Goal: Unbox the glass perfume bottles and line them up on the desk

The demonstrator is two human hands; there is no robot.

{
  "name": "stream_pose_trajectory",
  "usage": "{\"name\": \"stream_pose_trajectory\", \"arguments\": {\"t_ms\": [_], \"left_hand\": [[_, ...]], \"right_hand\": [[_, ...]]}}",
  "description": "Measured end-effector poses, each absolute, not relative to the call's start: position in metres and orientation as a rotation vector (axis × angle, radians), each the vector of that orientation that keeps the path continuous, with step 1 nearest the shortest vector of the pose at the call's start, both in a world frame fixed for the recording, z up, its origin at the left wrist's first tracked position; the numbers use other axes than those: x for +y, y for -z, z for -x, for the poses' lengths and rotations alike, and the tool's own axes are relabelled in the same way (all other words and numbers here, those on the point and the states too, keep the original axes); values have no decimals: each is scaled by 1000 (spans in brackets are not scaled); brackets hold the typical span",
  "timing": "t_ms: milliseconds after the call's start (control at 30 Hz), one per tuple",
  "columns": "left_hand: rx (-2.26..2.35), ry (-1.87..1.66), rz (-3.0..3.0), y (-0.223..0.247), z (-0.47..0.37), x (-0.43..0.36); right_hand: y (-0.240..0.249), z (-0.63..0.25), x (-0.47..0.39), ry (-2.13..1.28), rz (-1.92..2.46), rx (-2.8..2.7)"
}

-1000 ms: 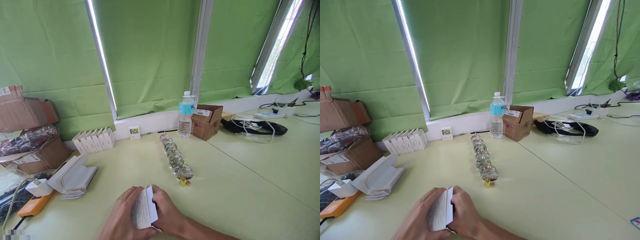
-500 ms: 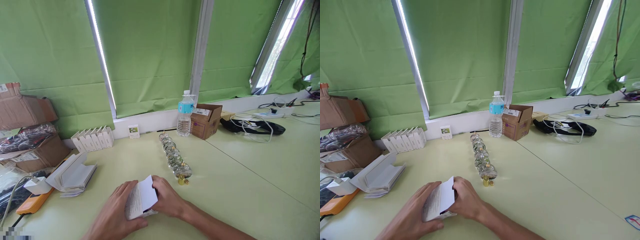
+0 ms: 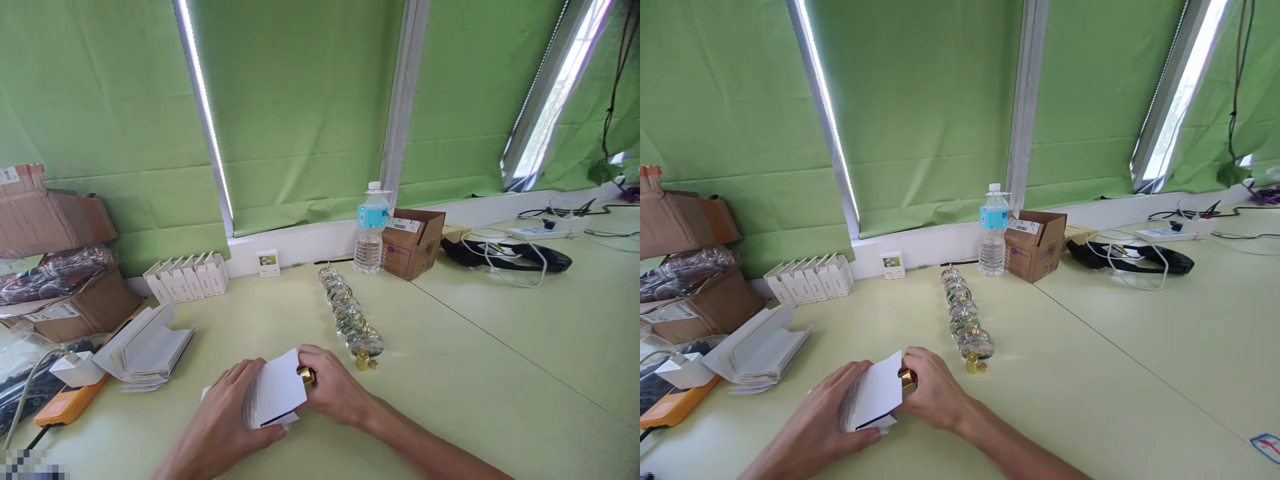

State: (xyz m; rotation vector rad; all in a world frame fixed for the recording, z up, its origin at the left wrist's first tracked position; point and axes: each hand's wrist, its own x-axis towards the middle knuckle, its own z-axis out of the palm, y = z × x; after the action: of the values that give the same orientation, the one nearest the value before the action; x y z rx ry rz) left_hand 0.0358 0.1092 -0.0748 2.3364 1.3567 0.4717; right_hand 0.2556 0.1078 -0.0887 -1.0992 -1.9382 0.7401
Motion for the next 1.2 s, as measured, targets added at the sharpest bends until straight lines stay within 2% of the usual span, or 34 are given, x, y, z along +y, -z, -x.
{"name": "stream_pose_trajectory", "arguments": {"t_ms": [100,267,333,800,1033,1200], "left_hand": [[1361,-463,-2324,74,-33,112],[1362,-441,-2301,74,-29,115],[1362,-445,-2306,74,-26,116],[1483,-408,-2370,81,-12,125],[1675,-319,-2430,91,5,136],[1666,-599,-2645,102,-1,137]], "right_hand": [[88,-256,108,-768,1110,-1905],[91,-257,108,-1085,1096,-1733],[90,-258,109,-1102,1088,-1695],[74,-269,110,-789,1288,-1706],[73,-279,117,-418,1386,-1788],[70,-278,114,-360,1412,-1863]]}}
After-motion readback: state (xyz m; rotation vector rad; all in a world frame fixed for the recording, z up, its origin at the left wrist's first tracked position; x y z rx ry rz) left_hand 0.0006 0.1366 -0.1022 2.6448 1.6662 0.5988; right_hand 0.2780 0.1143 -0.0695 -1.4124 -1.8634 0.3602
